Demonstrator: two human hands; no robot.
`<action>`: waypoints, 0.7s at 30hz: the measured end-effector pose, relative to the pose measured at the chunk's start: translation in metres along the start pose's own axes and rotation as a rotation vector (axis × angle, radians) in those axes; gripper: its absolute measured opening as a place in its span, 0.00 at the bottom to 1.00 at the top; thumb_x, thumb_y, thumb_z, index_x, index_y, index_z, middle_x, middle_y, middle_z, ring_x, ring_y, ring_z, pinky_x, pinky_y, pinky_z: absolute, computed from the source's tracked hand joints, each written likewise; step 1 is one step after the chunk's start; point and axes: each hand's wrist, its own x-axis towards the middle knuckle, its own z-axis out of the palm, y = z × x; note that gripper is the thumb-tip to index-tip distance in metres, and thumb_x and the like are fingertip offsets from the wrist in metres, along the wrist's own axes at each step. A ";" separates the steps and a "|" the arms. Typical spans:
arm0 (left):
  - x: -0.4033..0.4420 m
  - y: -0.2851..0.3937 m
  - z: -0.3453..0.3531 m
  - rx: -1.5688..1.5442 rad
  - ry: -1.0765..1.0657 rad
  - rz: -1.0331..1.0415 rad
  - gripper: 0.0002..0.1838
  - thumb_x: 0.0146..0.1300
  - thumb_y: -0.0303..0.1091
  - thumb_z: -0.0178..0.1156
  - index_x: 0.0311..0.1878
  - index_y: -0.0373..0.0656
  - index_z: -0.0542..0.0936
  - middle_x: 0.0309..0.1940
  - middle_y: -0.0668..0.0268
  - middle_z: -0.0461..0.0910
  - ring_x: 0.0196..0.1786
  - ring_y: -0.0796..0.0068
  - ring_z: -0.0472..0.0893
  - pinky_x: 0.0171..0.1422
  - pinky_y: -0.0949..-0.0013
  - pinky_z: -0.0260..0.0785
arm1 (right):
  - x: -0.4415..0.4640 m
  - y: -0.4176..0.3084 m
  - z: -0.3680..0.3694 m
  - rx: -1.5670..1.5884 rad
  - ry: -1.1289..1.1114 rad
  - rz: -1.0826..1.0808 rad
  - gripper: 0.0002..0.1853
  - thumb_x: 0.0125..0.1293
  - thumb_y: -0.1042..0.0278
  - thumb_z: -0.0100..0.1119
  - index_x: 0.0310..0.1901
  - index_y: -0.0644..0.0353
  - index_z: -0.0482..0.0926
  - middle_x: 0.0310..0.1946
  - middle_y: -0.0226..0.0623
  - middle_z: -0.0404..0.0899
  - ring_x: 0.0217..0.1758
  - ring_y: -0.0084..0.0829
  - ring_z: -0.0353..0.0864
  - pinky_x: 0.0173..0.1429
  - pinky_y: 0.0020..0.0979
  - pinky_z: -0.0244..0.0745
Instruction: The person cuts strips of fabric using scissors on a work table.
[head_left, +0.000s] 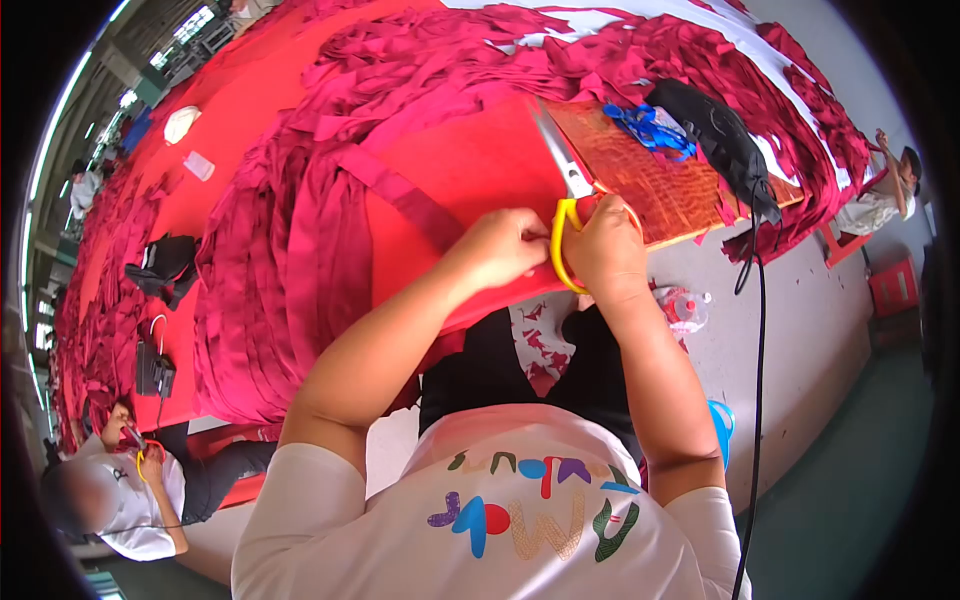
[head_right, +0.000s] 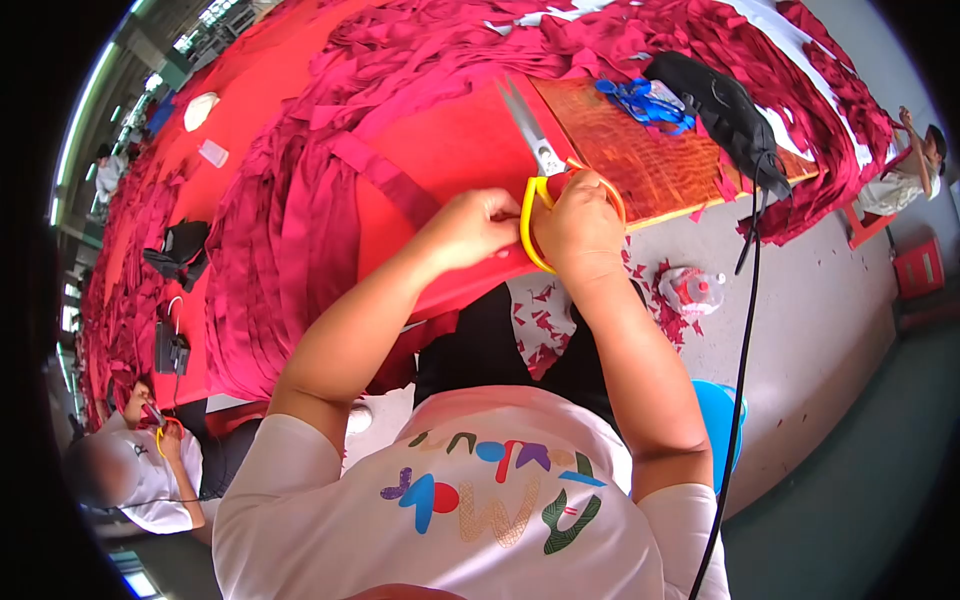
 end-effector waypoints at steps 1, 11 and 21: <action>-0.021 0.004 0.003 0.376 0.233 0.213 0.09 0.59 0.29 0.60 0.40 0.36 0.77 0.28 0.54 0.81 0.30 0.60 0.82 0.36 0.63 0.72 | 0.003 -0.002 0.015 -0.036 0.029 -0.046 0.24 0.57 0.55 0.61 0.43 0.68 0.66 0.36 0.57 0.78 0.37 0.54 0.82 0.42 0.45 0.77; -0.225 -0.045 -0.013 0.551 0.484 0.079 0.07 0.54 0.27 0.65 0.35 0.42 0.78 0.29 0.60 0.79 0.33 0.59 0.80 0.34 0.63 0.72 | 0.071 0.095 -0.033 -0.383 0.239 -0.157 0.19 0.59 0.60 0.60 0.43 0.62 0.66 0.36 0.50 0.77 0.29 0.46 0.82 0.29 0.42 0.77; -0.133 0.060 -0.080 0.258 0.393 0.299 0.08 0.56 0.25 0.66 0.39 0.36 0.80 0.35 0.63 0.83 0.40 0.76 0.82 0.45 0.72 0.73 | 0.101 0.106 -0.033 0.273 0.350 0.022 0.20 0.51 0.59 0.71 0.33 0.69 0.75 0.27 0.48 0.80 0.32 0.47 0.82 0.38 0.40 0.74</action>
